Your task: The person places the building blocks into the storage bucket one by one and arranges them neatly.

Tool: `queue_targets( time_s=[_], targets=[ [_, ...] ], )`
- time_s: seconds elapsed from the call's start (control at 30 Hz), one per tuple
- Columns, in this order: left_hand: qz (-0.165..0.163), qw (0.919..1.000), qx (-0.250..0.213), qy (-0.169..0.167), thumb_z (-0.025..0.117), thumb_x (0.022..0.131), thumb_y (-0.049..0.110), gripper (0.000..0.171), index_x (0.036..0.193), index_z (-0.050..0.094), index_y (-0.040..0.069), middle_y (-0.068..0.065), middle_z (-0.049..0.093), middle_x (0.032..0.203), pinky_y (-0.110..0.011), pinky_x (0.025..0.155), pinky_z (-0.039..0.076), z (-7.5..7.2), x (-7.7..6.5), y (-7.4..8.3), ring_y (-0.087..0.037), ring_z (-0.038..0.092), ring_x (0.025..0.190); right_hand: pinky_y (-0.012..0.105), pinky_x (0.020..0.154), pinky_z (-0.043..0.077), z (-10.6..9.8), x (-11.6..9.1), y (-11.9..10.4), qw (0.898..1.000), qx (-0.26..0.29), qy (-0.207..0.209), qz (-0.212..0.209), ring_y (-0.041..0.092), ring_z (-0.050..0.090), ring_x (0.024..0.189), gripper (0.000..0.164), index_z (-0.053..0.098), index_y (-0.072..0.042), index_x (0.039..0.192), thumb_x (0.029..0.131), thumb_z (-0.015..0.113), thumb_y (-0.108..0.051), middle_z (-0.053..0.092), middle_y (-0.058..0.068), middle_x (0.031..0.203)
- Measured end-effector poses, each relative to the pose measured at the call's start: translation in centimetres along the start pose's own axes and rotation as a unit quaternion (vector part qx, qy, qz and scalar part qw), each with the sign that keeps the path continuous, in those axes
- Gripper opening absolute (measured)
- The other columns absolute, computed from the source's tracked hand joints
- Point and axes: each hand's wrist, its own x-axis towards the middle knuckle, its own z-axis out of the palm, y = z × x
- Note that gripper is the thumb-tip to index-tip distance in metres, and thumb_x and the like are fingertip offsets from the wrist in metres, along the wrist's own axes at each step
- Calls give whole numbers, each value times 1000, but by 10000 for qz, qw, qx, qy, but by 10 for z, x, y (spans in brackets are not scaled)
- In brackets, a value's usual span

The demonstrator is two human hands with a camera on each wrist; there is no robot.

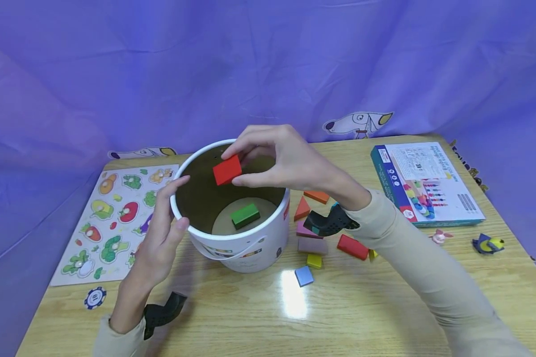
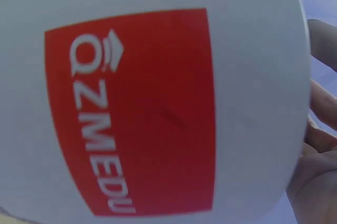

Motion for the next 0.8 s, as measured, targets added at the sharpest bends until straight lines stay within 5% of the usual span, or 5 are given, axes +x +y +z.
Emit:
queue_targets(
  time_s=[0.8],
  targets=[
    [-164, 9997, -150, 60, 40, 91, 6, 67, 153, 21, 21, 1, 20, 158, -20, 104, 42, 1, -1, -1, -24, 30, 140, 28, 87, 56, 4, -4, 11, 9995, 277, 92, 103, 11, 69, 89, 34, 71, -2, 109, 76, 80, -5, 66, 6, 101]
  ],
)
